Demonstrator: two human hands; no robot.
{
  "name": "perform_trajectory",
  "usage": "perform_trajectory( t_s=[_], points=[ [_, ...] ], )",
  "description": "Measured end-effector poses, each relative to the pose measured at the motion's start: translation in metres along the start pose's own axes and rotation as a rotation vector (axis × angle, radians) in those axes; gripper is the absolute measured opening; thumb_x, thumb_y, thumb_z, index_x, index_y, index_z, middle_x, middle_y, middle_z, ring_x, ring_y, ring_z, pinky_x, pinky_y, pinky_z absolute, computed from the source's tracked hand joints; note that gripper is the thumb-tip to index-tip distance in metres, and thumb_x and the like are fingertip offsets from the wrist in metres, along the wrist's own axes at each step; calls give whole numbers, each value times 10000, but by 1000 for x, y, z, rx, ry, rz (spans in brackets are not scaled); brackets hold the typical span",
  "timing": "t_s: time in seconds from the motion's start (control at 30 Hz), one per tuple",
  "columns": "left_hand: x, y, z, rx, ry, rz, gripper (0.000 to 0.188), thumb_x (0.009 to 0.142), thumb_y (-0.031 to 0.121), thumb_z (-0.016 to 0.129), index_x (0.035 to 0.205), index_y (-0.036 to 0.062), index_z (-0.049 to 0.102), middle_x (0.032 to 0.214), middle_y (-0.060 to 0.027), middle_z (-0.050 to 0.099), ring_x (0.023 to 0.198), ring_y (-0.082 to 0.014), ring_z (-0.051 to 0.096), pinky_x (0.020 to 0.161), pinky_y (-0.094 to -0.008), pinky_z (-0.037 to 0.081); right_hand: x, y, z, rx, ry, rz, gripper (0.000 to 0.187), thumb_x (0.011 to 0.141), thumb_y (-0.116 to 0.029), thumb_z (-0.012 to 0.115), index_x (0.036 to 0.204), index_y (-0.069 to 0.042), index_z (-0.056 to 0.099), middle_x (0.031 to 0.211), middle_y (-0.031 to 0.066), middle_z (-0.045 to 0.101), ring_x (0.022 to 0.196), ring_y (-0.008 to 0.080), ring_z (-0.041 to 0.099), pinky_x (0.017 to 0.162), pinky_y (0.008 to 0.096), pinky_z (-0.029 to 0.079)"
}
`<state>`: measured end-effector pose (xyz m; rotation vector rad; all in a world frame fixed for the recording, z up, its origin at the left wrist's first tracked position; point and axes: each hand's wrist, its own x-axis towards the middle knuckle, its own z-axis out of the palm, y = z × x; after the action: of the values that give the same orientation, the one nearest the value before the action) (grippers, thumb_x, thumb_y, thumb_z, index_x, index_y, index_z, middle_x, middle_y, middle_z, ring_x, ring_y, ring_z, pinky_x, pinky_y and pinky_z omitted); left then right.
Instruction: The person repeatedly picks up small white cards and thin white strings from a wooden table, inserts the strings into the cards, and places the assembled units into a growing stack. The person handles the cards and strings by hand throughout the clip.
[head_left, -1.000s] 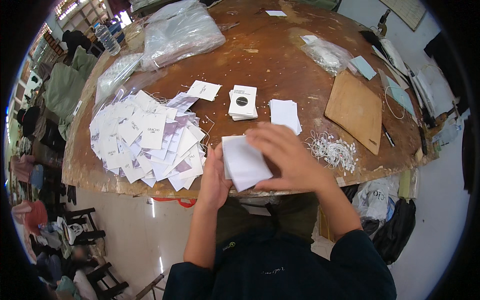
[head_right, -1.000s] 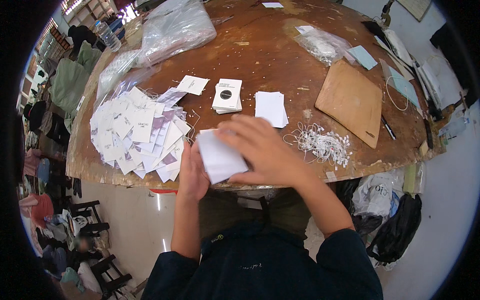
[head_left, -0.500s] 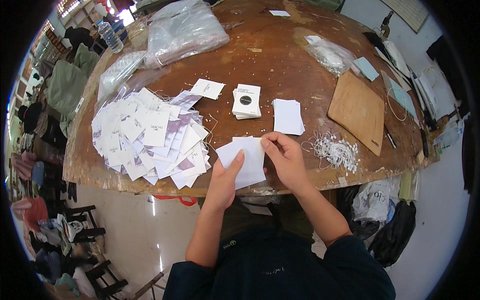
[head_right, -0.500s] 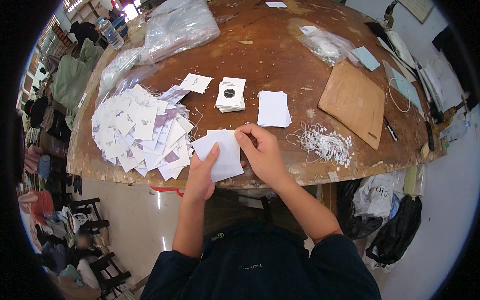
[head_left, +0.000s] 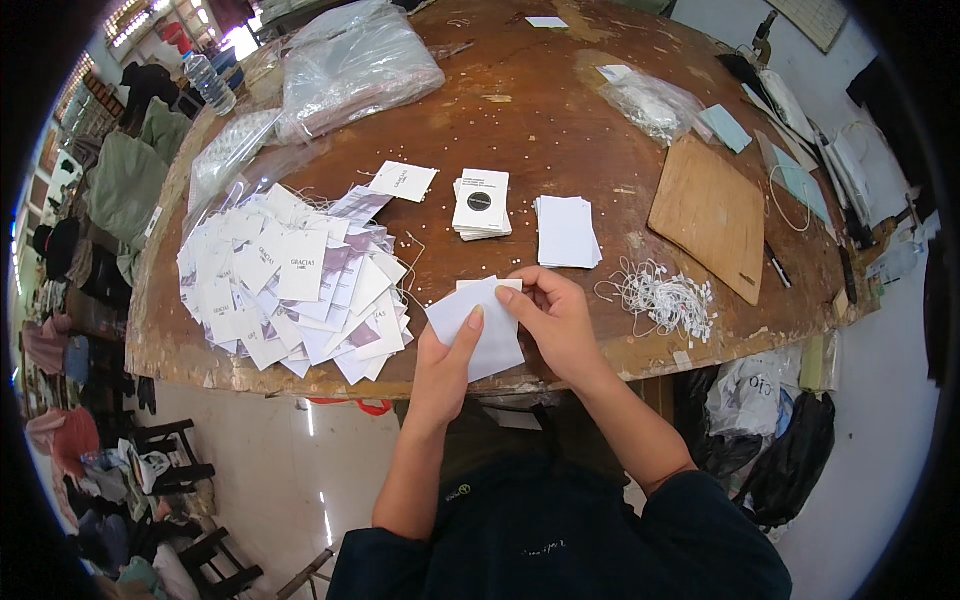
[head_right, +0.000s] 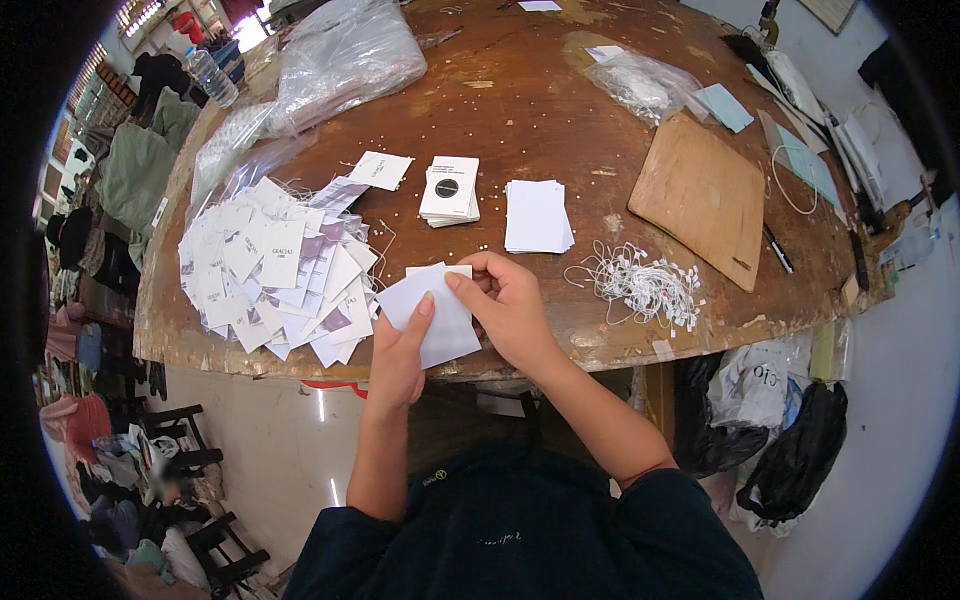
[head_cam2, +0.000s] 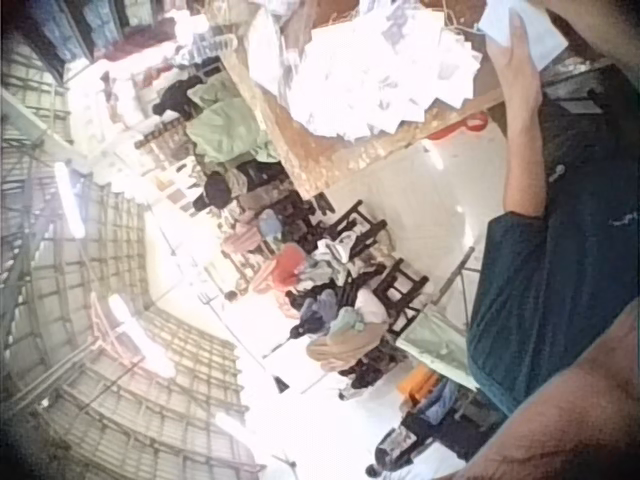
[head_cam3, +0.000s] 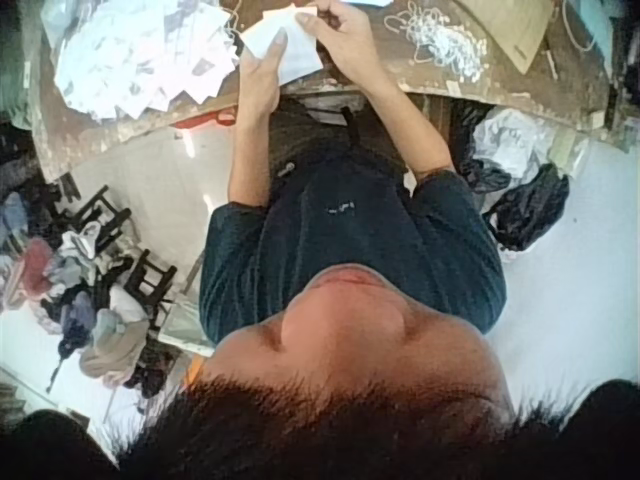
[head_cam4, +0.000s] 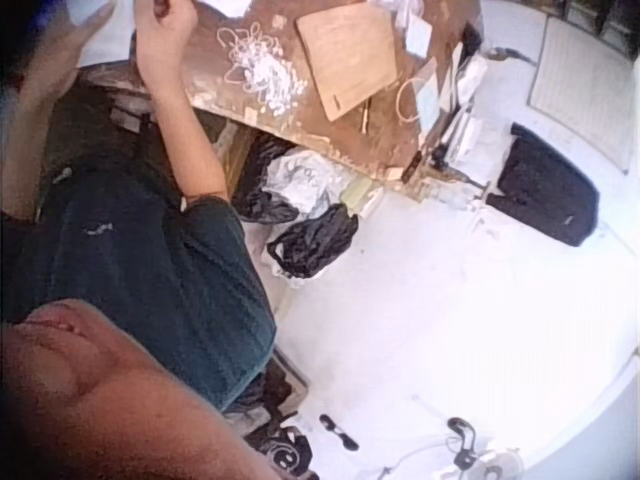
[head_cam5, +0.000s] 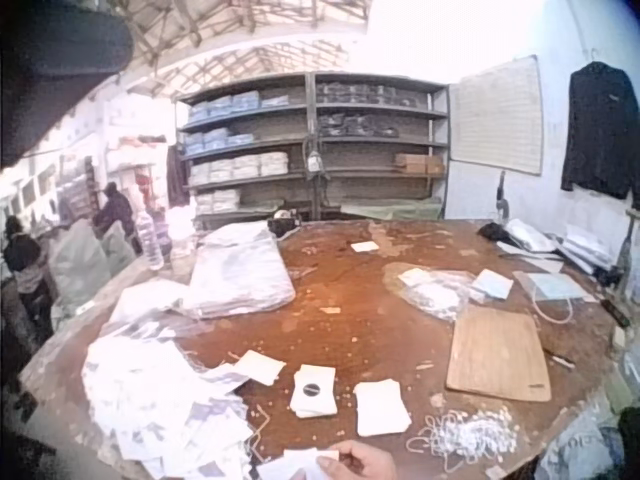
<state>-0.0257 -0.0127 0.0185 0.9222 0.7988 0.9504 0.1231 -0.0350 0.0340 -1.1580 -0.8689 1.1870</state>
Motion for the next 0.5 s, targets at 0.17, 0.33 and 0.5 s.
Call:
perform_trajectory(
  t_s=[0.17,0.33,0.5],
  points=[
    [0,-2,1,-13,17,0,364,997,196,582,1284,-19,517,1116,-74,630,971,-113,611,825,-271,506,1,4,-3,12,-25,28,94,946,-103,645,978,-16,629,778,-31,610,649,13,531,543,186,420],
    [2,-3,0,97,67,76,371,972,187,615,1263,-20,515,1121,-90,626,977,-127,607,832,-278,503,4,13,-4,30,-23,-22,95,950,-104,643,986,-16,638,807,-34,615,710,12,541,614,189,439],
    [2,-5,-1,107,65,64,385,953,177,635,1259,-21,513,1115,-99,622,977,-138,603,835,-286,503,0,5,-12,-146,22,-124,127,937,-120,660,1010,-17,647,882,-4,638,766,49,566,650,223,457]
  ],
)
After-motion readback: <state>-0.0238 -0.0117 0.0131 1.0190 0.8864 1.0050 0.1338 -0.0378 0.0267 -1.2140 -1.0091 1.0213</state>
